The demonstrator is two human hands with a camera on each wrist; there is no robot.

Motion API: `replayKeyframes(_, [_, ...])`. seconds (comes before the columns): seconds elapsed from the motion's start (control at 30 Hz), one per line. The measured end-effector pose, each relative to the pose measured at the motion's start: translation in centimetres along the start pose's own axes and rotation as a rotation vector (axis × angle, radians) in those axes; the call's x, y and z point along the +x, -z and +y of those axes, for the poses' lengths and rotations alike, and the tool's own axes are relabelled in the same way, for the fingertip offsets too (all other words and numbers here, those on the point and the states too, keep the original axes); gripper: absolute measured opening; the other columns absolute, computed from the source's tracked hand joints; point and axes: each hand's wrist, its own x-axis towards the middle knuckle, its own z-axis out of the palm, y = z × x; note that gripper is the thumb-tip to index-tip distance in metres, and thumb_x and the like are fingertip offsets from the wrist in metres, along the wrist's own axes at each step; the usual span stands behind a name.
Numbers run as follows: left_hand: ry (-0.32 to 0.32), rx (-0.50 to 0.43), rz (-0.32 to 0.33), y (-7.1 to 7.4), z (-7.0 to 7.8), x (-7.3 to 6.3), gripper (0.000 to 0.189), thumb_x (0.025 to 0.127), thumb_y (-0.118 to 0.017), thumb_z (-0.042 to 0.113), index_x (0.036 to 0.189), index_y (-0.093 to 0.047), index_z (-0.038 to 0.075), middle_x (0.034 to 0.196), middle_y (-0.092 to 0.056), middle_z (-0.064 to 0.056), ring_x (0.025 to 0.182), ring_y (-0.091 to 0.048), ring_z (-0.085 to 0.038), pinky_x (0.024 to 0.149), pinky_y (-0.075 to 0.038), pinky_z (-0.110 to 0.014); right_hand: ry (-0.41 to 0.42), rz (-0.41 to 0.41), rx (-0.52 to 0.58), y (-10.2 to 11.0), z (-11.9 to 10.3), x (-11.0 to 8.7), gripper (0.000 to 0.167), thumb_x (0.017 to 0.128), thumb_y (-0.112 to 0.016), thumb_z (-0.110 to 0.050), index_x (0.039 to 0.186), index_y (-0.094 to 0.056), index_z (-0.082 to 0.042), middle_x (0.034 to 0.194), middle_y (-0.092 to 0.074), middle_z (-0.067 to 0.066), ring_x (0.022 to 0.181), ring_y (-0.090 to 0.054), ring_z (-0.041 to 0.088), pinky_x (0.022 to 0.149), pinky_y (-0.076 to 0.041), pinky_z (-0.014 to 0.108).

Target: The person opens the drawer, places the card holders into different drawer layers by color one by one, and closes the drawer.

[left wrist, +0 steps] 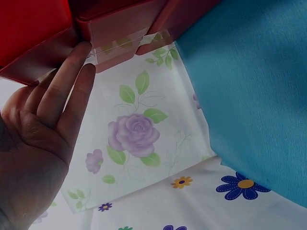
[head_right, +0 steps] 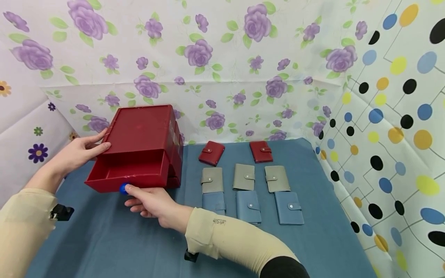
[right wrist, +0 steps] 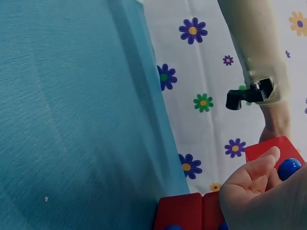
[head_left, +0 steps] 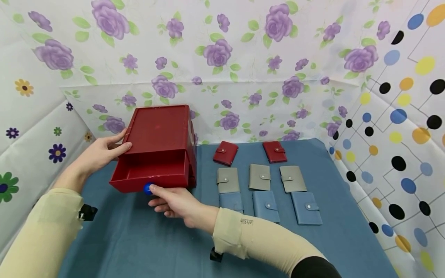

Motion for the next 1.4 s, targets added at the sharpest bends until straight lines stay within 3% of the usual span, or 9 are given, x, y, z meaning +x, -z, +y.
replayKeyframes(0.23, [-0.001, -0.002, 0.012, 0.3, -0.5, -0.1, 0.077, 0.112, -0.057, 0.043, 0.171, -0.018, 0.015, 0.146, -0.056, -0.036, 0.112, -0.075, -0.034, 0.089, -0.062, -0.036, 0.02, -0.041, -0.056, 0.2, -0.1, -0.2, 0.04, 0.103, -0.069, -0.053, 0.114, -0.081, -0.016, 0.1, -0.08, 0.001, 0.082, -0.068, 0.013, 0.07, -0.051, 0.025])
replayKeyframes(0.37, [-0.002, -0.015, 0.011, 0.3, -0.8, 0.0, 0.076, 0.112, -0.057, 0.041, 0.171, -0.018, 0.015, 0.147, -0.056, -0.036, 0.111, -0.075, -0.033, 0.085, -0.061, -0.027, 0.021, -0.14, -0.15, 1.3, 0.0, -0.2, 0.037, 0.104, -0.069, -0.048, 0.118, -0.081, -0.017, 0.102, -0.08, 0.0, 0.088, -0.073, 0.013, 0.077, -0.056, 0.029])
replayKeyframes(0.6, [0.003, -0.023, 0.02, -0.1, -1.0, 0.1, 0.076, 0.111, -0.058, 0.043, 0.171, -0.018, 0.017, 0.149, -0.055, -0.035, 0.111, -0.075, -0.029, 0.085, -0.061, -0.027, 0.077, -0.439, -0.497, 6.6, -0.4, -0.3, 0.041, 0.108, -0.063, -0.037, 0.142, -0.072, -0.015, 0.117, -0.078, -0.009, 0.102, -0.075, 0.011, 0.088, -0.059, 0.03])
replayKeyframes(0.73, [0.001, -0.042, 0.026, -0.2, -0.8, 0.2, 0.076, 0.11, -0.059, 0.044, 0.171, -0.021, 0.018, 0.152, -0.053, -0.034, 0.107, -0.075, -0.018, 0.084, -0.06, -0.024, 0.078, -0.489, -0.59, 10.5, -0.9, -0.8, 0.045, 0.109, -0.062, -0.036, 0.148, -0.067, -0.014, 0.124, -0.076, -0.008, 0.111, -0.074, 0.016, 0.092, -0.059, 0.033])
replayKeyframes(0.87, [0.007, -0.047, 0.041, -0.3, -0.7, 0.2, 0.076, 0.11, -0.061, 0.045, 0.17, -0.023, 0.017, 0.153, -0.052, -0.033, 0.108, -0.075, -0.021, 0.082, -0.059, -0.021, 0.074, -0.427, -0.588, 14.5, -1.9, -1.4, 0.047, 0.11, -0.061, -0.037, 0.151, -0.063, -0.014, 0.131, -0.073, 0.0, 0.12, -0.071, 0.028, 0.098, -0.058, 0.039])
replayKeyframes(1.0, [0.017, -0.046, 0.044, -0.3, -0.8, 0.3, 0.077, 0.109, -0.062, 0.046, 0.17, -0.024, 0.018, 0.154, -0.051, -0.033, 0.114, -0.074, -0.032, 0.083, -0.061, -0.024, 0.082, -0.298, -0.538, 18.4, -3.0, -1.7, 0.049, 0.111, -0.059, -0.037, 0.154, -0.06, -0.012, 0.136, -0.071, 0.011, 0.125, -0.068, 0.035, 0.103, -0.055, 0.046])
replayKeyframes(1.23, [0.026, -0.049, 0.039, 0.0, -1.0, 0.4, 0.076, 0.109, -0.062, 0.046, 0.17, -0.025, 0.019, 0.154, -0.051, -0.032, 0.112, -0.075, -0.026, 0.085, -0.062, -0.031, 0.065, -0.078, -0.497, 23.4, -4.1, -1.0, 0.054, 0.113, -0.056, -0.041, 0.157, -0.056, -0.01, 0.139, -0.07, 0.012, 0.127, -0.068, 0.032, 0.108, -0.053, 0.05])
replayKeyframes(1.33, [0.033, -0.043, 0.035, 0.0, -1.1, 0.4, 0.077, 0.109, -0.062, 0.047, 0.17, -0.024, 0.02, 0.153, -0.052, -0.033, 0.115, -0.073, -0.03, 0.088, -0.063, -0.037, 0.076, 0.008, -0.547, 24.8, -4.3, -0.1, 0.055, 0.113, -0.055, -0.04, 0.158, -0.054, -0.008, 0.142, -0.068, 0.014, 0.126, -0.068, 0.03, 0.108, -0.051, 0.053])
replayKeyframes(1.4, [0.038, -0.04, 0.032, 0.0, -1.0, 0.4, 0.077, 0.109, -0.062, 0.048, 0.17, -0.024, 0.021, 0.154, -0.051, -0.033, 0.118, -0.071, -0.035, 0.089, -0.063, -0.039, 0.107, 0.081, -0.652, 25.6, -4.3, 0.5, 0.053, 0.114, -0.054, -0.038, 0.157, -0.055, -0.007, 0.145, -0.066, 0.015, 0.127, -0.067, 0.031, 0.108, -0.051, 0.055])
